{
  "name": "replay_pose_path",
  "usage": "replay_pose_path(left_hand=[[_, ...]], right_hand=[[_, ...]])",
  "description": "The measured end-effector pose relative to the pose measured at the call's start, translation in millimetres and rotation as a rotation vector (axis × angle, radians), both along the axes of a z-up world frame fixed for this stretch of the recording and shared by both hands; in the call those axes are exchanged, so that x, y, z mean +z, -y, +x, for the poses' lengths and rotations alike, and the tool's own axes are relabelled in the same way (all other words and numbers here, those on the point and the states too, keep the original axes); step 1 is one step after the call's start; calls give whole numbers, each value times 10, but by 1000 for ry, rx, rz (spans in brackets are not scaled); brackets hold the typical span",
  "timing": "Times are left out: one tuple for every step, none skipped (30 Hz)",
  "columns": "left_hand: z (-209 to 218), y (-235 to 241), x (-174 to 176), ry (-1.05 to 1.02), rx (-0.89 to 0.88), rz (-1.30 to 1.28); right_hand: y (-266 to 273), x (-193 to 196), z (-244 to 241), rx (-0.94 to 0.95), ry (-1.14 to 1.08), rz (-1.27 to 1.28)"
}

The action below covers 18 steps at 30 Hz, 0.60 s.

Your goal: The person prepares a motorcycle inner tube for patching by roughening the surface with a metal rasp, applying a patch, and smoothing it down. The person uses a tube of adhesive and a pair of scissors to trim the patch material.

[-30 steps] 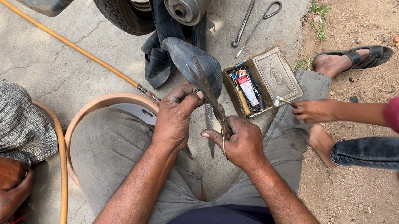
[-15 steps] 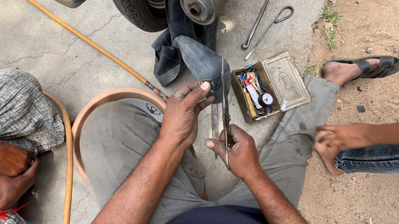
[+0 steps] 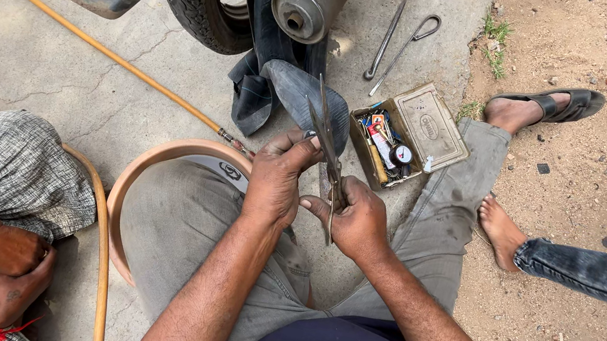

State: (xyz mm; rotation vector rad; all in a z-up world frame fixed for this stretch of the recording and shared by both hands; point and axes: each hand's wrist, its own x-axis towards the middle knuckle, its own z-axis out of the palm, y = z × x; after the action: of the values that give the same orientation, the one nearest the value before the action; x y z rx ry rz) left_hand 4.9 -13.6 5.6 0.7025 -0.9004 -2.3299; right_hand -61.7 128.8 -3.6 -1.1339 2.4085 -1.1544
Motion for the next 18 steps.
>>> replay_pose_path(left_hand=[[-5,-7,-9,5,-2,-41],[-3,-13,-12,16,-6,-32],[-6,-16,-10,26,-11,-25],[-6,-16,-3,36,-16,-17],[-4,-11,5,13,-19,-29],[2,-2,15,-10,-22,-40],[12,14,30,-32,-23,-53],[22,28,43,-29,-27,-89],[38,29,51,-25,-34,-121],[49,30,56,-20,-41,-153],[50,34,63,-20,-43,-175],[48,38,70,-21,-46,-197],[43,45,78,-23,-50,-220],[45,52,86,2,-57,-236],[52,59,92,27,-65,-252],[55,61,96,53,-73,-268],[55,64,99,39,-73,-280],[55,63,101,25,-72,-292]], right_hand=[[3,23,-23,-9,-19,8],[7,44,-42,-18,-37,16],[16,61,-60,-13,-65,32],[23,76,-77,-7,-93,47],[23,91,-88,-2,-122,62],[8,110,-96,11,-153,69],[-6,133,-103,25,-182,73],[-12,154,-110,40,-212,77],[-32,176,-111,45,-198,89],[-57,200,-119,50,-185,100],[-79,224,-132,53,-172,110],[-99,247,-152,64,-173,128],[-118,268,-181,74,-175,146],[-135,283,-206,84,-177,163],[-150,289,-224,93,-184,164],[-166,289,-240,103,-190,165],[-177,285,-252,113,-197,164],[-194,280,-263,119,-226,142]])
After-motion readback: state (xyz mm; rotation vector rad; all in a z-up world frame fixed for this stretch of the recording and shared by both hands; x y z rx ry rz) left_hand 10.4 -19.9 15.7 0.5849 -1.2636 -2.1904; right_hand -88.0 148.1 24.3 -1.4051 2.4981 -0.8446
